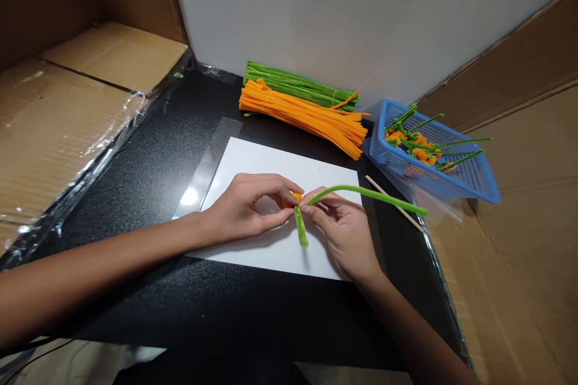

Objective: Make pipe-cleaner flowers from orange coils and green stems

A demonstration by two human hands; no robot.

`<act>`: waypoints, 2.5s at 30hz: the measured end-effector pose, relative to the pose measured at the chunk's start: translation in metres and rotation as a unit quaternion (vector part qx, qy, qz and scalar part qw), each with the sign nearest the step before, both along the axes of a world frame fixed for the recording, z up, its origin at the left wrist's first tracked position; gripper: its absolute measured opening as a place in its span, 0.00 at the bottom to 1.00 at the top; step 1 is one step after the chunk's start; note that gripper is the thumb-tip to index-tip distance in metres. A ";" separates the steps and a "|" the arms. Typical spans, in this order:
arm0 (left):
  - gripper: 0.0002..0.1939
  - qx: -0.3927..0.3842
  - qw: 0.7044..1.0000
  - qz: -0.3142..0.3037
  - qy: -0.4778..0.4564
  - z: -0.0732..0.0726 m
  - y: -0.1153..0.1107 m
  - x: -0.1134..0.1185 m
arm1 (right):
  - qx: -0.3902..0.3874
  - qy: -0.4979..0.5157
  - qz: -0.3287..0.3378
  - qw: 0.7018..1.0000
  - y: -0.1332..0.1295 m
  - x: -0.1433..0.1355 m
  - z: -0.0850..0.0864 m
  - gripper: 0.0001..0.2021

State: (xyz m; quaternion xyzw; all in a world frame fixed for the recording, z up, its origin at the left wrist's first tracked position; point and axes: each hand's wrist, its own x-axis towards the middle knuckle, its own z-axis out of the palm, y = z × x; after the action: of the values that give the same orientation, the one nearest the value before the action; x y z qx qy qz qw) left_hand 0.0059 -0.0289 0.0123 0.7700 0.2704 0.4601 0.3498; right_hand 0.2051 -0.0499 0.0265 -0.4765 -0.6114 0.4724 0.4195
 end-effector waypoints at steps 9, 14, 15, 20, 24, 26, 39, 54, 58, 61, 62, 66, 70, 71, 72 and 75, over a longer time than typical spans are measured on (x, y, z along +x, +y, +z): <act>0.06 -0.177 0.984 -0.009 0.024 0.003 0.001 0.001 | 0.033 0.018 -0.019 0.999 -0.004 -0.003 0.002 0.01; 0.04 -0.215 0.970 -0.057 0.096 0.006 0.004 0.001 | 0.058 -0.020 -0.063 0.996 -0.005 -0.001 0.002 0.03; 0.04 -0.201 0.970 -0.069 0.118 0.007 0.004 0.001 | 0.060 -0.027 -0.065 0.996 -0.005 -0.001 0.002 0.05; 0.07 -0.182 0.963 -0.095 0.172 0.007 0.004 0.001 | 0.057 -0.080 -0.032 0.995 -0.001 0.004 0.007 0.08; 0.06 -0.164 0.966 -0.091 0.179 0.006 0.005 0.001 | -0.028 -0.057 -0.034 0.997 0.003 0.011 0.007 0.18; 0.06 -0.158 0.967 -0.095 0.177 0.006 0.006 0.001 | -0.089 -0.016 -0.025 0.996 0.004 0.015 0.006 0.24; 0.08 -0.229 0.963 -0.091 0.112 0.008 0.008 0.000 | -0.218 0.133 0.004 0.967 0.009 0.015 0.010 0.25; 0.11 -0.356 0.933 -0.030 -0.046 0.003 0.008 0.004 | -0.196 0.185 -0.009 0.963 0.001 -0.003 -0.001 0.09; 0.14 -0.363 0.930 -0.019 -0.057 0.001 0.007 0.005 | -0.169 0.154 -0.040 0.973 0.000 -0.003 -0.003 0.10; 0.14 -0.363 0.930 -0.008 -0.057 -0.002 0.005 0.006 | -0.168 0.138 -0.019 0.976 -0.001 -0.003 -0.004 0.10; 0.14 -0.359 0.932 -0.001 -0.056 -0.002 0.004 0.007 | -0.168 0.138 -0.014 0.976 -0.001 -0.003 -0.004 0.10; 0.10 -0.327 0.943 0.015 -0.064 -0.001 0.001 0.008 | -0.176 0.148 -0.014 0.973 0.000 -0.003 -0.003 0.11; 0.05 -0.250 0.966 0.027 -0.062 0.002 -0.004 0.009 | -0.188 0.128 0.008 0.974 0.000 -0.002 -0.001 0.12; 0.04 -0.220 0.974 0.028 -0.053 0.002 -0.005 0.008 | -0.188 0.123 0.012 0.974 0.000 -0.001 0.000 0.12; 0.02 -0.188 0.981 0.030 -0.039 0.003 -0.005 0.008 | -0.188 0.115 0.014 0.975 0.000 -0.001 0.000 0.12; 0.02 -0.101 0.994 0.042 -0.001 0.004 -0.007 0.008 | -0.169 0.081 0.014 0.982 0.000 0.000 0.002 0.14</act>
State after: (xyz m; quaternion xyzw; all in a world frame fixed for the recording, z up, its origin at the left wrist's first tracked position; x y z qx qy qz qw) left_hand 0.0134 -0.0357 0.0162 0.7183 0.3473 0.4455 0.4062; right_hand 0.2053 -0.0494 0.0282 -0.4921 -0.4935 0.6115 0.3747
